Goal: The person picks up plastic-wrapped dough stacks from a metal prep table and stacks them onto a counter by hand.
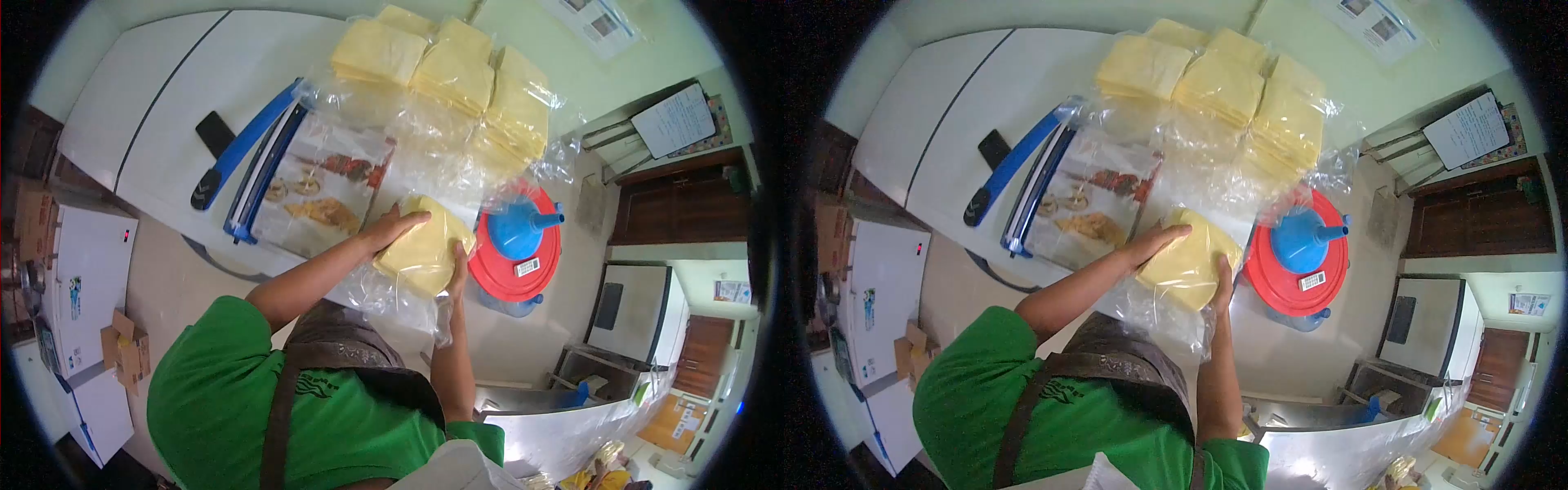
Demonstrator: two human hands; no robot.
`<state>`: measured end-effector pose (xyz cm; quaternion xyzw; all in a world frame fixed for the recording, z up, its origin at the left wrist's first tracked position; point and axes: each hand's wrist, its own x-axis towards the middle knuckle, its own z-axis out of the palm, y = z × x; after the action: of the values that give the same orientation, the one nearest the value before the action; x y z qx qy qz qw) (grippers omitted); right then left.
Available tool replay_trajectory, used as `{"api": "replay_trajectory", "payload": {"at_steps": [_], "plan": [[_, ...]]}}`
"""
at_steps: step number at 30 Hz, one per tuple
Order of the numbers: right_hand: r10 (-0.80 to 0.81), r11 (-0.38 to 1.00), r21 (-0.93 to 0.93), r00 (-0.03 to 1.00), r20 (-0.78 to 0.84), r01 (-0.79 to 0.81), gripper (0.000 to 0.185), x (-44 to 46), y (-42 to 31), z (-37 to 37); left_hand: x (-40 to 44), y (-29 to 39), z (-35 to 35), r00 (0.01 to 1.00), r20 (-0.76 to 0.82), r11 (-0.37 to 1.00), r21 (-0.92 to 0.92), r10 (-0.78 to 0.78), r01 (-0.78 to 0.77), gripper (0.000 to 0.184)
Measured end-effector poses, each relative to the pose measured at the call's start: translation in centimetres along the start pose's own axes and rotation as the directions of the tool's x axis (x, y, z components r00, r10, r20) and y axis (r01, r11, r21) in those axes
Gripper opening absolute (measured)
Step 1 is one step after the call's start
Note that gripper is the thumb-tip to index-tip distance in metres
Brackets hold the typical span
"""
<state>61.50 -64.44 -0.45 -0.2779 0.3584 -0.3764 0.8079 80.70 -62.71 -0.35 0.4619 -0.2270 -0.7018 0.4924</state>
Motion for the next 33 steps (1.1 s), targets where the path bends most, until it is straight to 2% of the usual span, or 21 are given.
{"api": "replay_trajectory", "payload": {"at_steps": [1,3,6,7,8,9,11,12,16,18,19,22,24,26,27,28,29,30,31,32,33], "plan": [[0.008,1.0,-0.011,1.0,0.011,-0.008,0.058,1.4,-0.8,1.0,0.9,1.4,-0.5,1.0,0.006,1.0,-0.001,-0.002,0.002,0.081],[0.027,1.0,-0.008,0.999,-0.041,-0.027,0.056,3.4,-1.5,2.2,1.9,4.2,-1.1,0.995,0.091,0.993,-0.108,-0.038,0.047,0.07],[0.034,0.996,-0.075,0.995,-0.089,-0.04,0.053,4.8,-3.3,5.2,3.4,6.6,-1.6,0.996,0.075,0.985,-0.165,-0.038,0.05,0.059],[-0.015,0.993,-0.118,1.0,-0.028,0.011,0.052,5.0,-3.6,5.6,3.7,7.2,-1.5,0.995,0.084,0.984,-0.165,-0.05,0.064,0.059],[-0.059,0.985,-0.157,0.998,0.036,0.064,0.051,5.5,-3.7,5.8,3.8,7.9,-1.4,1.0,0.017,0.992,-0.124,-0.004,0.007,0.059],[-0.058,0.986,-0.156,0.998,0.02,0.06,0.051,6.2,-3.7,5.8,4.2,8.2,-1.4,0.998,-0.049,0.996,-0.079,0.043,-0.047,0.059],[0.103,0.994,-0.035,0.993,-0.063,-0.105,0.053,8.3,-3.4,5.3,5.7,7.4,-2.5,0.998,-0.018,0.995,-0.078,0.067,-0.068,0.056],[0.107,0.994,-0.031,0.991,-0.075,-0.109,0.053,9.0,-3.1,4.8,6.0,7.4,-2.7,0.995,0.006,0.992,-0.079,0.101,-0.101,0.054],[0.154,0.987,-0.019,0.979,-0.136,-0.158,0.055,10.8,-2.0,3.8,6.7,7.9,-4.3,0.998,0.047,0.994,-0.104,-0.04,0.045,0.053],[0.171,0.984,-0.028,0.972,-0.162,-0.178,0.055,11.5,-1.9,3.9,7.2,7.8,-5.2,0.976,0.026,0.966,-0.141,-0.217,0.218,0.054],[0.187,0.979,-0.046,0.967,-0.173,-0.198,0.055,12.0,-2.0,4.1,7.4,7.9,-5.6,0.975,0.026,0.965,-0.138,-0.223,0.224,0.054],[0.193,0.975,-0.072,0.965,-0.175,-0.208,0.049,13.1,-3.0,5.6,7.9,7.8,-6.2,0.962,-0.055,0.962,-0.075,-0.266,0.262,0.055],[0.182,0.978,-0.067,0.969,-0.169,-0.196,0.046,14.4,-3.1,5.3,9.1,7.2,-7.1,0.973,-0.112,0.979,0.019,-0.199,0.203,0.058],[0.077,0.956,-0.267,0.983,-0.164,-0.12,0.049,16.1,-2.7,3.6,10.3,6.5,-8.3,0.971,-0.127,0.973,0.085,-0.203,0.215,0.058],[0.071,0.961,-0.252,0.982,-0.173,-0.114,0.049,16.6,-2.7,3.4,10.9,5.7,-9.1,0.97,-0.146,0.967,0.137,-0.196,0.216,0.058],[0.046,0.948,-0.305,0.986,-0.158,-0.093,0.049,17.2,-2.9,3.4,10.7,5.8,-9.2,0.98,-0.197,0.961,0.261,-0.034,0.086,0.064],[0.023,0.931,-0.357,0.99,-0.14,-0.072,0.049,17.3,-2.9,3.4,10.0,5.9,-9.5,0.981,-0.191,0.957,0.277,-0.038,0.09,0.064],[0.099,0.952,-0.265,0.975,-0.199,-0.151,0.059,16.6,-3.1,4.1,6.7,10.1,-7.1,0.968,-0.246,0.85,0.495,-0.059,0.177,0.066],[0.097,0.957,-0.249,0.974,-0.203,-0.147,0.059,15.6,-3.8,4.8,3.8,12.0,-5.4,0.95,-0.304,0.688,0.676,-0.064,0.263,0.067],[0.089,0.967,-0.222,0.979,-0.183,-0.129,0.064,14.5,-4.5,5.5,1.7,9.6,-4.8,0.918,-0.277,0.659,0.752,0.284,0.022,0.071],[0.078,0.974,-0.198,0.985,-0.157,-0.109,0.07,13.8,-4.8,5.9,-0.6,7.0,-4.1,0.768,-0.213,0.543,0.815,0.604,-0.201,0.075]]}}
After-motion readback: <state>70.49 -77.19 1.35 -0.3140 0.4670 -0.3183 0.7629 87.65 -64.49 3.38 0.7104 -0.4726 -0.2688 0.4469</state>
